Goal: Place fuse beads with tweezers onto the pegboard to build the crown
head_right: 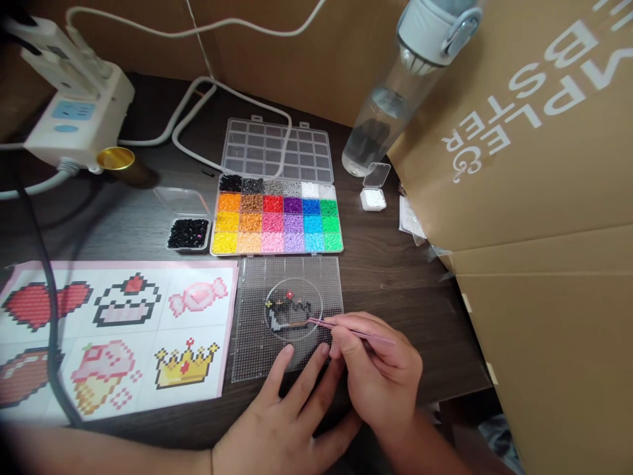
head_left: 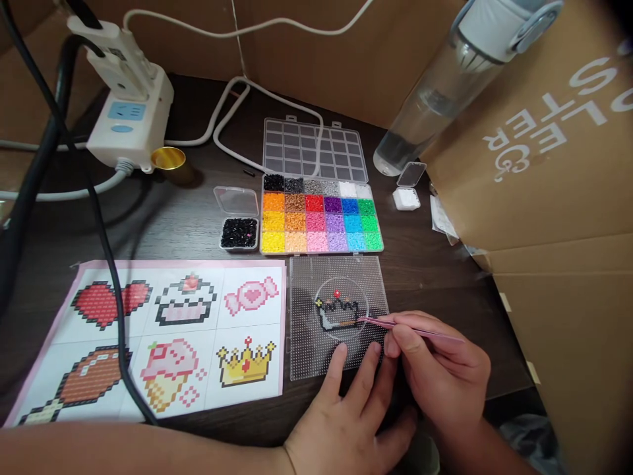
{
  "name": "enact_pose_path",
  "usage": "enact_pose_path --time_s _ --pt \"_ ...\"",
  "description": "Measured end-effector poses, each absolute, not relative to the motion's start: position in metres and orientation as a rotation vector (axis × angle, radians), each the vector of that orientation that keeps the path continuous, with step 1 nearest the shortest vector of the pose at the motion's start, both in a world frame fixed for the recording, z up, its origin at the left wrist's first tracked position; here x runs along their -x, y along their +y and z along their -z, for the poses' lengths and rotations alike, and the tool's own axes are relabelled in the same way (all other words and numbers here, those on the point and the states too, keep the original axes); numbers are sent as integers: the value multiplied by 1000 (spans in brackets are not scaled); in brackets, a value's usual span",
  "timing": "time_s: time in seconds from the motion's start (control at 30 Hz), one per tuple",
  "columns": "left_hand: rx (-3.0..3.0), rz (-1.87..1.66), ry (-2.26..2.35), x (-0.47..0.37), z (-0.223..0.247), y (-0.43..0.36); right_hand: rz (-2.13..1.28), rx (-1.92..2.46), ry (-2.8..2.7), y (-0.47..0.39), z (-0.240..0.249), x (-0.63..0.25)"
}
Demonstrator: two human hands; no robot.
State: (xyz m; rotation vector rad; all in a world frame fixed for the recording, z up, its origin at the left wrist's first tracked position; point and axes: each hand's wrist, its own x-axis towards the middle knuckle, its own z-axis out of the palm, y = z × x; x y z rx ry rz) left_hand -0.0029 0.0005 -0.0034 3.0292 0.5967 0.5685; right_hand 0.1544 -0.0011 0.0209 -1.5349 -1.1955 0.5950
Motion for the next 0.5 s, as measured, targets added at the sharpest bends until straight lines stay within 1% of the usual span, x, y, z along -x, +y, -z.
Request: enact_pose_path --time_s 0.2,0.37,0.5 --pt "-3026 -593 593 3 3 0 -644 1509 -1130 1 -22 -154" --pt "-3021 -566 570 4 3 2 -585 1525 -1079 13 -24 -159" --pt "-3014 -565 569 5 2 0 -526 1465 -1137 37 -36 -164"
